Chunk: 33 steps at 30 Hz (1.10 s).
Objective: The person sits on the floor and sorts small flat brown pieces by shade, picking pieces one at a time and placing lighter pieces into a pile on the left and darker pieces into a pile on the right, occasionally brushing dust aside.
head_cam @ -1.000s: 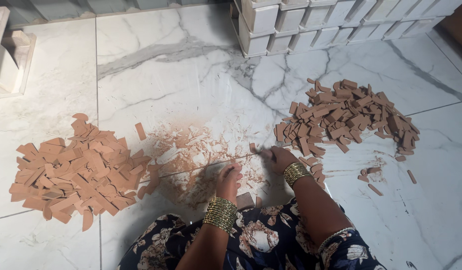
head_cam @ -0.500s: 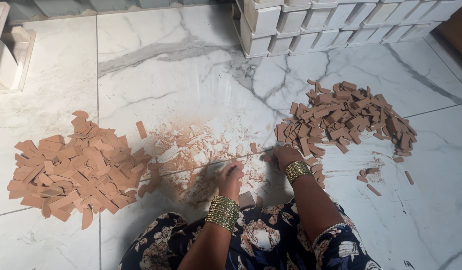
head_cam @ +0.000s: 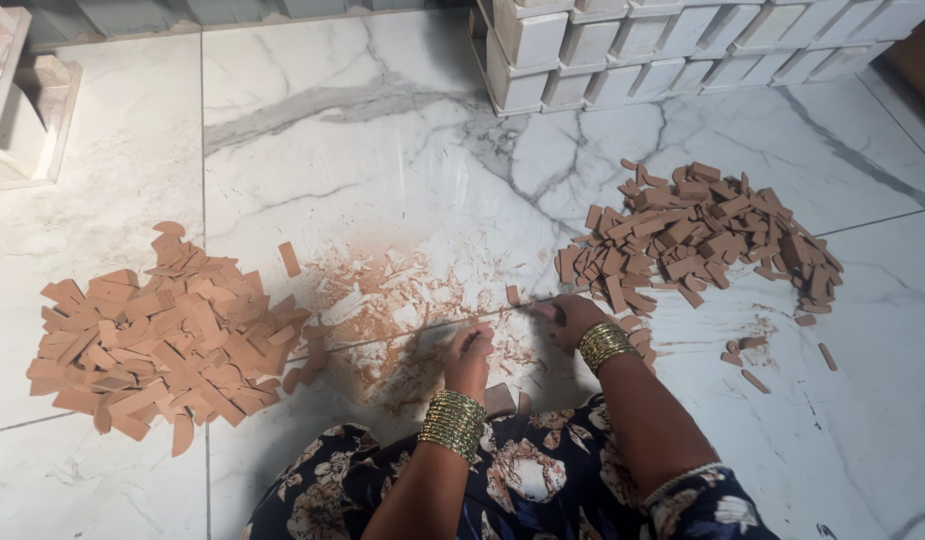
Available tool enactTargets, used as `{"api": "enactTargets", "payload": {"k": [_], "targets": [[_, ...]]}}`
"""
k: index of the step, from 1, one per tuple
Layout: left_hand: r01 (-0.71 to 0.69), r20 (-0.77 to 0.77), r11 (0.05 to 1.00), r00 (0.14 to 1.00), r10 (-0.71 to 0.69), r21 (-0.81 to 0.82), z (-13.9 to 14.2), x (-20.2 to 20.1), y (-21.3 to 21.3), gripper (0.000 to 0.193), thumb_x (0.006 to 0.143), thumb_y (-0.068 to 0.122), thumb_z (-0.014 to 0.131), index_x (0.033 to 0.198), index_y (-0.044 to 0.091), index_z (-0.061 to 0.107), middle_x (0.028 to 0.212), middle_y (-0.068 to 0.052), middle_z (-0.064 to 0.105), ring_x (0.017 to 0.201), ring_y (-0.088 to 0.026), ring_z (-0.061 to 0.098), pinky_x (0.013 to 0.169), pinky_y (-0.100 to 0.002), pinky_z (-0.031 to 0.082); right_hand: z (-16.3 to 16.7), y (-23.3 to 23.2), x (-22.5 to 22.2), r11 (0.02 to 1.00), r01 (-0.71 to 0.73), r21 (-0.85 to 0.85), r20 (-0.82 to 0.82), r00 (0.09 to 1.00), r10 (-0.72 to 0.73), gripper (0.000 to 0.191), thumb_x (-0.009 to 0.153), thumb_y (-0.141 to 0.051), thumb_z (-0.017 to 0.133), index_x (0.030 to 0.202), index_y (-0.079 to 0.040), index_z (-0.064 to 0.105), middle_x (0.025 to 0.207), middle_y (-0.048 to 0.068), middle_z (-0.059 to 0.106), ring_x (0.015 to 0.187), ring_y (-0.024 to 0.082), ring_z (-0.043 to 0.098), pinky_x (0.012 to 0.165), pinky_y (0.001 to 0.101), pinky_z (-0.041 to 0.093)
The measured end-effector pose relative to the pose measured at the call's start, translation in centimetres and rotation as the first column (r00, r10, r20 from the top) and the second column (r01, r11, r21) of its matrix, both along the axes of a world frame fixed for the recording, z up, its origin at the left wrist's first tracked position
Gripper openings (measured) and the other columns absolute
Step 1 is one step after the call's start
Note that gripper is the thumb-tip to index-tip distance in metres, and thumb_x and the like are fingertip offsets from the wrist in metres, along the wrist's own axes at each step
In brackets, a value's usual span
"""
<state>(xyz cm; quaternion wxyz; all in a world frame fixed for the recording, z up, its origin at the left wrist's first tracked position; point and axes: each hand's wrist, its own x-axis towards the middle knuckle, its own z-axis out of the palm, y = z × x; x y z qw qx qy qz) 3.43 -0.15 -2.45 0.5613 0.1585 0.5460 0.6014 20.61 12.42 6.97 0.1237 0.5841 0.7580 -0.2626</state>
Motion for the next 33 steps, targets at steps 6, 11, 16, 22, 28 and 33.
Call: {"api": "enactTargets", "payload": {"k": [6, 11, 16, 22, 28, 33], "targets": [[-0.002, 0.234, 0.995, 0.972, -0.021, 0.097, 1.2, -0.4, 0.3, 0.066, 0.097, 0.046, 0.044, 0.153, 0.012, 0.042, 0.149, -0.007, 0.053, 0.134, -0.022, 0.049, 0.107, -0.038, 0.041, -0.8, -5.9, -2.8, 0.891, 0.223, -0.397, -0.675, 0.586, -0.448, 0.034, 0.076, -0.011, 0.080, 0.105, -0.006, 0.063, 0.086, 0.006, 0.068, 0.073, 0.019, 0.064, 0.068, 0.0374, 0.055], [-0.216, 0.609, 0.926, 0.793, -0.018, 0.309, 2.3, -0.2, -0.9, 0.065, 0.105, 0.052, 0.039, 0.147, 0.003, 0.046, 0.143, -0.023, 0.056, 0.125, -0.034, 0.054, 0.109, -0.050, 0.044, 0.2, -12.1, -5.7, 0.976, 0.150, -0.157, -0.767, 0.604, -0.216, 0.050, 0.083, -0.017, 0.079, 0.128, -0.004, 0.061, 0.103, 0.009, 0.073, 0.094, 0.014, 0.068, 0.084, 0.0304, 0.056], [-0.281, 0.757, 0.933, 0.653, 0.015, 0.224, 5.0, -1.7, -0.8, 0.069, 0.102, 0.057, 0.028, 0.143, 0.005, 0.047, 0.137, -0.022, 0.058, 0.127, -0.037, 0.055, 0.108, -0.049, 0.044, 3.2, -14.3, -5.3, 0.925, 0.194, 0.327, -0.808, 0.566, 0.167, 0.046, 0.099, -0.014, 0.060, 0.144, -0.004, 0.054, 0.127, 0.013, 0.065, 0.112, 0.027, 0.068, 0.094, 0.0393, 0.055], [-0.120, 0.667, 0.974, 0.744, -0.038, 0.190, 5.1, -1.6, -1.2, 0.078, 0.102, 0.062, 0.021, 0.147, 0.003, 0.046, 0.146, -0.023, 0.056, 0.133, -0.034, 0.053, 0.111, -0.046, 0.042, 3.9, -15.0, -7.5, 0.916, -0.038, 0.399, -0.494, 0.832, 0.250, 0.049, 0.088, -0.011, 0.061, 0.136, -0.024, 0.066, 0.118, 0.016, 0.060, 0.096, 0.032, 0.069, 0.080, 0.0410, 0.058], [-0.180, 0.669, 0.957, 0.743, -0.019, 0.227, 3.2, -2.0, -0.7, 0.080, 0.104, 0.061, 0.021, 0.146, -0.001, 0.047, 0.146, -0.026, 0.056, 0.135, -0.036, 0.053, 0.112, -0.046, 0.043, 3.5, -14.2, -8.7, 0.910, 0.013, 0.415, -0.507, 0.834, 0.219, 0.045, 0.092, -0.014, 0.063, 0.135, -0.025, 0.066, 0.117, 0.015, 0.060, 0.093, 0.032, 0.070, 0.077, 0.0415, 0.057], [-0.340, 0.653, 0.940, 0.720, 0.235, 0.037, 4.6, -4.9, -0.8, 0.073, 0.103, 0.060, 0.026, 0.141, 0.003, 0.052, 0.142, -0.018, 0.059, 0.129, -0.033, 0.057, 0.110, -0.047, 0.042, 4.4, -15.8, -8.0, 0.957, -0.074, 0.282, -0.461, 0.864, 0.203, 0.050, 0.086, -0.013, 0.064, 0.133, -0.028, 0.067, 0.117, 0.013, 0.058, 0.086, 0.031, 0.070, 0.078, 0.0410, 0.058]]}}
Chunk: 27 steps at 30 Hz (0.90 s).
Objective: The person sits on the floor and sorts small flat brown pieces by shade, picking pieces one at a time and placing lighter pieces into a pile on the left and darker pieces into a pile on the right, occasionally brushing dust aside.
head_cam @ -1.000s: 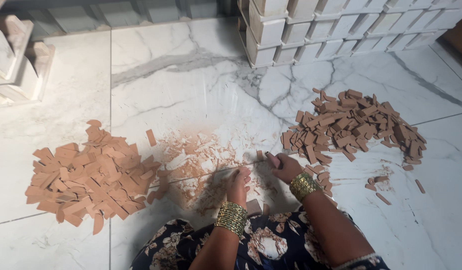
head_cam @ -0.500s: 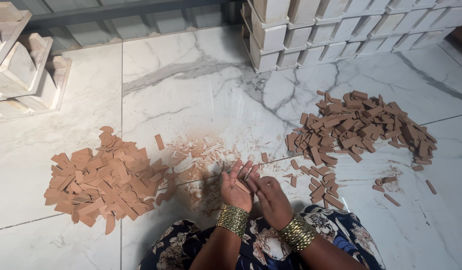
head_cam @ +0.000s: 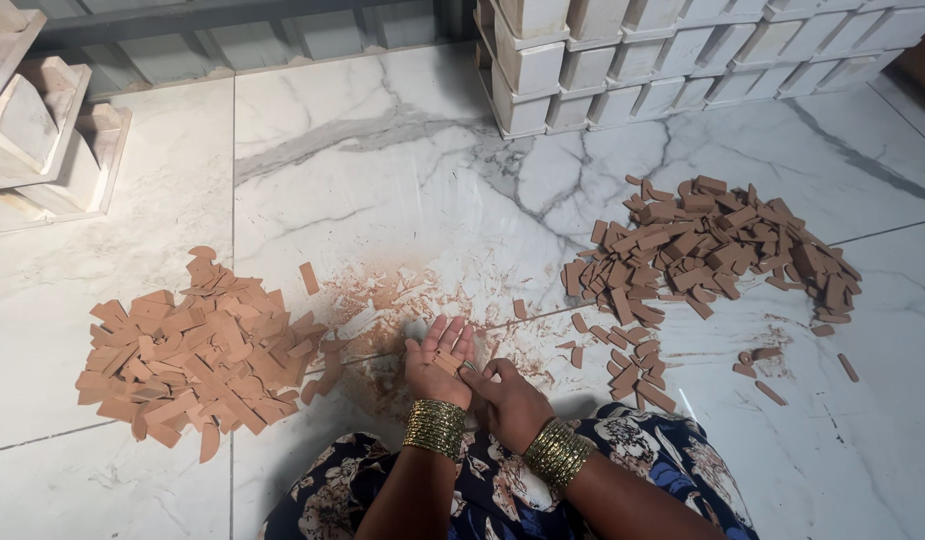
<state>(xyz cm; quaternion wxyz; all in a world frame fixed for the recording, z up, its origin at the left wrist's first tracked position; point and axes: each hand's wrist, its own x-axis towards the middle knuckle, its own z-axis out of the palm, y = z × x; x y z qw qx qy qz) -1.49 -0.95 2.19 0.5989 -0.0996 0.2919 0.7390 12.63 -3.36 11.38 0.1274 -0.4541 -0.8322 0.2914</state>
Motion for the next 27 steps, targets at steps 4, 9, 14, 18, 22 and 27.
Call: {"api": "enactTargets", "payload": {"k": [4, 9, 14, 18, 22, 27], "targets": [[0.016, -0.001, 1.000, 1.000, -0.016, -0.020, 1.1, -0.8, 0.0, 0.068, 0.102, 0.060, 0.030, 0.134, 0.005, 0.056, 0.133, -0.016, 0.063, 0.118, -0.034, 0.060, 0.106, -0.048, 0.043, 1.3, 0.4, 1.5, 0.999, -0.013, -0.043, 0.169, 0.985, 0.020, 0.049, 0.088, -0.012, 0.063, 0.133, -0.032, 0.067, 0.112, 0.009, 0.060, 0.092, 0.029, 0.069, 0.080, 0.0413, 0.056], [-0.017, -0.007, 0.998, 1.000, 0.017, -0.065, -0.2, 0.6, 0.2, 0.060, 0.104, 0.056, 0.035, 0.128, 0.005, 0.055, 0.125, -0.015, 0.066, 0.114, -0.034, 0.064, 0.099, -0.049, 0.045, 1.1, 0.7, 1.4, 0.998, 0.062, -0.018, -0.082, 0.995, -0.064, 0.050, 0.091, -0.007, 0.057, 0.137, -0.025, 0.064, 0.114, 0.011, 0.060, 0.092, 0.028, 0.069, 0.081, 0.0392, 0.058], [0.177, -0.039, 0.982, 0.984, -0.175, 0.059, -2.1, 2.4, -0.1, 0.067, 0.105, 0.053, 0.033, 0.122, -0.006, 0.057, 0.121, -0.028, 0.065, 0.108, -0.036, 0.064, 0.102, -0.050, 0.050, -1.4, 1.2, -0.3, 0.995, -0.058, 0.084, -0.314, 0.946, 0.082, 0.049, 0.090, -0.002, 0.058, 0.138, -0.012, 0.064, 0.122, 0.020, 0.057, 0.107, 0.033, 0.066, 0.091, 0.0397, 0.055], [0.224, 0.045, 0.969, 0.972, -0.229, 0.104, -1.5, 3.0, -0.2, 0.063, 0.105, 0.054, 0.031, 0.121, -0.002, 0.055, 0.120, -0.024, 0.063, 0.110, -0.034, 0.062, 0.102, -0.050, 0.049, -3.2, 2.7, 0.8, 0.996, -0.081, -0.038, -0.383, 0.922, 0.060, 0.046, 0.094, -0.005, 0.058, 0.140, -0.009, 0.062, 0.124, 0.018, 0.062, 0.113, 0.029, 0.066, 0.099, 0.0378, 0.053], [0.251, 0.051, 0.960, 0.965, -0.258, 0.122, 0.5, 3.5, -0.4, 0.070, 0.102, 0.058, 0.029, 0.120, -0.003, 0.057, 0.115, -0.029, 0.067, 0.110, -0.036, 0.064, 0.102, -0.047, 0.050, -4.5, 4.5, 2.2, 0.977, -0.189, -0.101, -0.488, 0.865, 0.117, 0.039, 0.100, -0.008, 0.057, 0.138, -0.004, 0.064, 0.130, 0.016, 0.068, 0.122, 0.026, 0.065, 0.105, 0.0374, 0.049], [0.268, 0.089, 0.952, 0.955, -0.283, 0.148, 0.7, 2.7, -0.3, 0.076, 0.096, 0.070, 0.033, 0.116, 0.004, 0.066, 0.092, -0.007, 0.067, 0.076, -0.023, 0.057, 0.060, -0.037, 0.041, -5.3, 6.2, 3.2, 0.790, -0.162, -0.591, -0.561, 0.787, -0.258, 0.046, 0.103, -0.016, 0.056, 0.148, -0.006, 0.055, 0.123, 0.007, 0.067, 0.103, 0.014, 0.061, 0.085, 0.0300, 0.051]]}}
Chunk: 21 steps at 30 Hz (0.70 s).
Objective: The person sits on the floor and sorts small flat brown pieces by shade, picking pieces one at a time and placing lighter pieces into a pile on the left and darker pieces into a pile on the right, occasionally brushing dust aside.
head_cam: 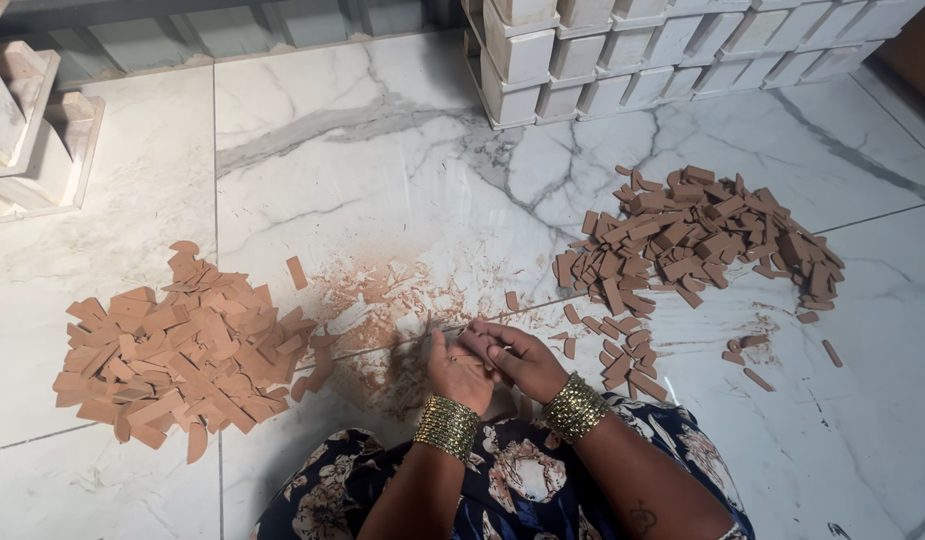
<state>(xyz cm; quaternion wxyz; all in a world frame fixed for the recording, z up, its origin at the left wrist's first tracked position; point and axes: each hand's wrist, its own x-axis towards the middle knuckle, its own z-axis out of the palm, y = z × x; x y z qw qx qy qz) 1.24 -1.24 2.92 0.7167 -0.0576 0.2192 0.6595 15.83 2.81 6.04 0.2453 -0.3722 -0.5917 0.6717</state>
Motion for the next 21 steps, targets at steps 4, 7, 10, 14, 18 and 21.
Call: {"api": "enactTargets", "payload": {"k": [4, 7, 10, 14, 18, 21], "targets": [[-0.209, 0.012, 0.968, 0.977, 0.213, -0.138, -1.7, -0.6, 0.7, 0.057, 0.101, 0.059, 0.047, 0.110, 0.004, 0.061, 0.082, -0.003, 0.053, 0.074, -0.018, 0.047, 0.069, -0.035, 0.044, -0.3, -0.1, 0.0, 0.994, 0.102, -0.040, 0.039, 0.994, -0.100, 0.047, 0.106, -0.019, 0.055, 0.152, -0.007, 0.057, 0.106, 0.011, 0.067, 0.086, 0.017, 0.059, 0.070, 0.0302, 0.048], [-0.227, -0.034, 0.961, 0.974, 0.225, -0.160, -2.5, -0.8, 1.0, 0.047, 0.099, 0.052, 0.053, 0.111, 0.008, 0.062, 0.082, 0.000, 0.050, 0.072, -0.016, 0.044, 0.067, -0.034, 0.042, -0.3, -0.8, -0.4, 0.993, 0.107, 0.038, -0.025, 0.994, -0.106, 0.046, 0.101, -0.017, 0.058, 0.146, -0.006, 0.055, 0.122, 0.006, 0.065, 0.103, 0.014, 0.063, 0.086, 0.0296, 0.053], [-0.291, -0.111, 0.945, 0.955, 0.277, -0.152, -2.2, -1.2, 0.9, 0.038, 0.100, 0.043, 0.058, 0.119, 0.010, 0.061, 0.093, 0.000, 0.054, 0.079, -0.016, 0.048, 0.072, -0.033, 0.043, -0.1, -1.5, -0.9, 0.908, 0.055, 0.414, 0.054, 0.995, -0.085, 0.048, 0.097, -0.015, 0.065, 0.144, -0.005, 0.056, 0.131, 0.010, 0.065, 0.118, 0.020, 0.064, 0.100, 0.0337, 0.052], [-0.335, -0.095, 0.933, 0.941, 0.325, -0.131, -0.8, -1.8, 0.7, 0.038, 0.097, 0.035, 0.056, 0.126, 0.010, 0.057, 0.108, -0.006, 0.062, 0.099, -0.024, 0.061, 0.086, -0.043, 0.052, 0.7, -2.7, -1.3, 0.876, 0.055, 0.479, 0.156, 0.977, -0.146, 0.052, 0.094, -0.016, 0.067, 0.144, -0.008, 0.057, 0.127, 0.013, 0.064, 0.122, 0.024, 0.063, 0.104, 0.0364, 0.051], [-0.340, -0.116, 0.932, 0.938, 0.327, -0.125, -0.8, -1.4, 0.7, 0.043, 0.102, 0.037, 0.048, 0.131, 0.006, 0.053, 0.121, -0.014, 0.064, 0.118, -0.031, 0.064, 0.104, -0.046, 0.053, 1.7, -4.3, -2.0, 0.823, 0.023, 0.568, 0.137, 0.983, -0.122, 0.052, 0.095, -0.013, 0.065, 0.145, -0.007, 0.054, 0.122, 0.013, 0.063, 0.115, 0.026, 0.063, 0.099, 0.0377, 0.049], [-0.117, -0.167, 0.989, 0.981, 0.101, -0.089, -1.9, -0.4, 0.3, 0.065, 0.102, 0.056, 0.035, 0.128, 0.000, 0.053, 0.123, -0.022, 0.066, 0.115, -0.035, 0.063, 0.101, -0.048, 0.051, 2.6, -4.4, -2.7, 0.791, -0.098, 0.603, 0.284, 0.954, -0.098, 0.047, 0.095, -0.012, 0.061, 0.143, -0.012, 0.061, 0.107, 0.013, 0.062, 0.099, 0.027, 0.066, 0.089, 0.0375, 0.054]]}}
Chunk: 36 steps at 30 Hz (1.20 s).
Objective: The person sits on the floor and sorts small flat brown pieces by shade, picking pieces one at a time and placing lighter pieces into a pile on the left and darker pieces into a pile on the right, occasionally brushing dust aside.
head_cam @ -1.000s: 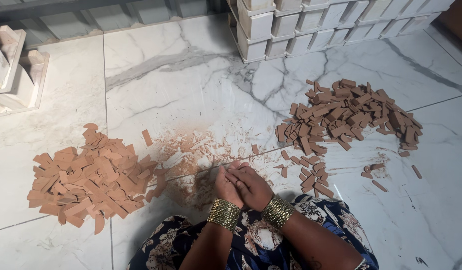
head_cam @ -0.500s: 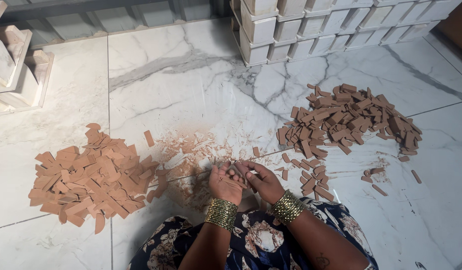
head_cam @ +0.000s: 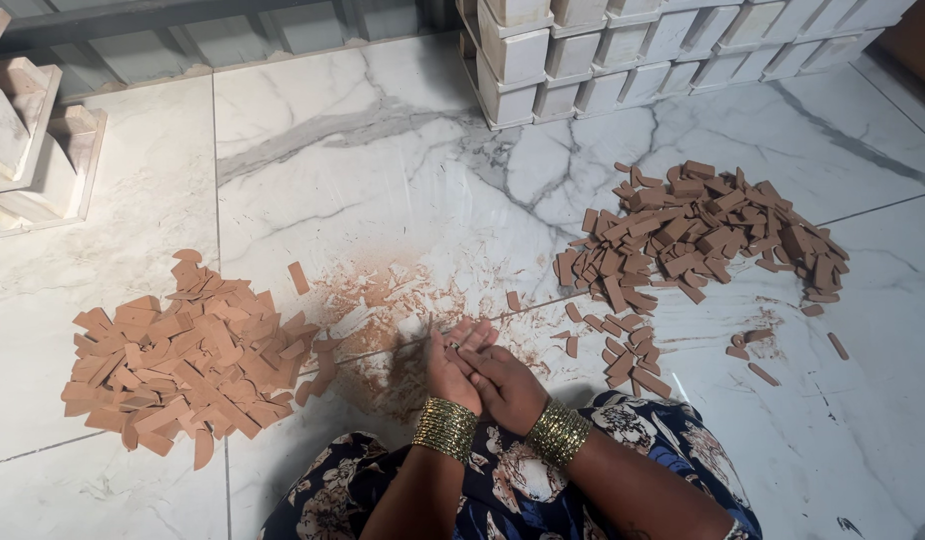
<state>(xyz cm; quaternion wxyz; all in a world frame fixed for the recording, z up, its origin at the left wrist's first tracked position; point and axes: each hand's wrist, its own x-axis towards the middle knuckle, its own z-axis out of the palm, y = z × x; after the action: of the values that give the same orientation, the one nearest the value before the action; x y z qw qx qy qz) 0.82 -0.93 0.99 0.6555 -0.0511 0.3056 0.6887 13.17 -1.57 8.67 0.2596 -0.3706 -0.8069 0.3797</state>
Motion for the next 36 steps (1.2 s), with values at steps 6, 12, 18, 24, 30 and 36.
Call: {"api": "enactTargets", "payload": {"k": [6, 12, 18, 24, 30, 36], "targets": [[0.021, 0.109, 0.997, 0.994, -0.013, -0.076, 0.1, 1.0, -0.4, 0.091, 0.098, 0.074, 0.025, 0.138, -0.001, 0.055, 0.139, -0.018, 0.062, 0.127, -0.030, 0.059, 0.110, -0.044, 0.045, 1.4, 0.3, -0.9, 0.983, 0.183, 0.026, 0.230, 0.956, -0.184, 0.047, 0.093, -0.014, 0.063, 0.139, -0.020, 0.064, 0.111, 0.015, 0.058, 0.094, 0.029, 0.066, 0.081, 0.0382, 0.056], [0.053, 0.030, 0.996, 0.998, -0.051, -0.077, 4.5, -1.4, -0.9, 0.093, 0.096, 0.074, 0.020, 0.137, -0.003, 0.052, 0.139, -0.027, 0.060, 0.129, -0.039, 0.058, 0.108, -0.050, 0.045, 1.6, -2.7, -0.5, 0.994, 0.055, 0.097, 0.024, 0.998, -0.057, 0.050, 0.092, -0.009, 0.061, 0.141, -0.015, 0.060, 0.117, 0.016, 0.058, 0.099, 0.030, 0.068, 0.083, 0.0392, 0.057], [0.078, 0.089, 0.997, 0.993, -0.075, -0.022, 3.8, -0.4, -0.9, 0.097, 0.096, 0.075, 0.018, 0.136, -0.007, 0.051, 0.136, -0.028, 0.062, 0.125, -0.037, 0.060, 0.108, -0.049, 0.046, 1.9, -0.4, -0.9, 0.994, 0.072, 0.087, 0.267, 0.959, -0.093, 0.051, 0.091, -0.013, 0.061, 0.140, -0.024, 0.063, 0.113, 0.014, 0.059, 0.092, 0.030, 0.069, 0.079, 0.0404, 0.057], [0.063, 0.012, 0.995, 0.998, -0.064, 0.081, 3.5, 0.6, -0.8, 0.096, 0.098, 0.075, 0.015, 0.112, -0.009, 0.058, 0.128, -0.037, 0.061, 0.117, -0.044, 0.064, 0.108, -0.053, 0.050, 2.6, -1.0, -1.1, 0.990, 0.070, 0.124, 0.242, 0.965, -0.099, 0.052, 0.091, -0.014, 0.060, 0.142, -0.024, 0.060, 0.113, 0.013, 0.058, 0.089, 0.030, 0.068, 0.075, 0.0403, 0.057], [-0.055, 0.073, 0.984, 0.995, 0.068, -0.169, 6.3, -3.5, -0.5, 0.090, 0.098, 0.079, 0.016, 0.108, 0.000, 0.059, 0.124, -0.020, 0.065, 0.109, -0.034, 0.064, 0.103, -0.048, 0.049, 3.3, -1.7, 0.4, 0.998, -0.054, -0.043, 0.262, 0.963, 0.064, 0.056, 0.089, -0.010, 0.058, 0.142, -0.028, 0.062, 0.109, 0.010, 0.059, 0.085, 0.025, 0.071, 0.078, 0.0373, 0.059], [0.012, 0.090, 0.996, 0.996, -0.005, -0.084, 2.9, 0.1, -0.5, 0.056, 0.103, 0.053, 0.033, 0.096, 0.004, 0.060, 0.100, -0.018, 0.072, 0.101, -0.034, 0.067, 0.094, -0.047, 0.056, 3.3, -1.0, -0.4, 0.985, 0.018, 0.170, 0.244, 0.968, -0.060, 0.052, 0.089, -0.010, 0.061, 0.139, -0.023, 0.062, 0.119, 0.016, 0.059, 0.091, 0.032, 0.070, 0.078, 0.0413, 0.058]]}}
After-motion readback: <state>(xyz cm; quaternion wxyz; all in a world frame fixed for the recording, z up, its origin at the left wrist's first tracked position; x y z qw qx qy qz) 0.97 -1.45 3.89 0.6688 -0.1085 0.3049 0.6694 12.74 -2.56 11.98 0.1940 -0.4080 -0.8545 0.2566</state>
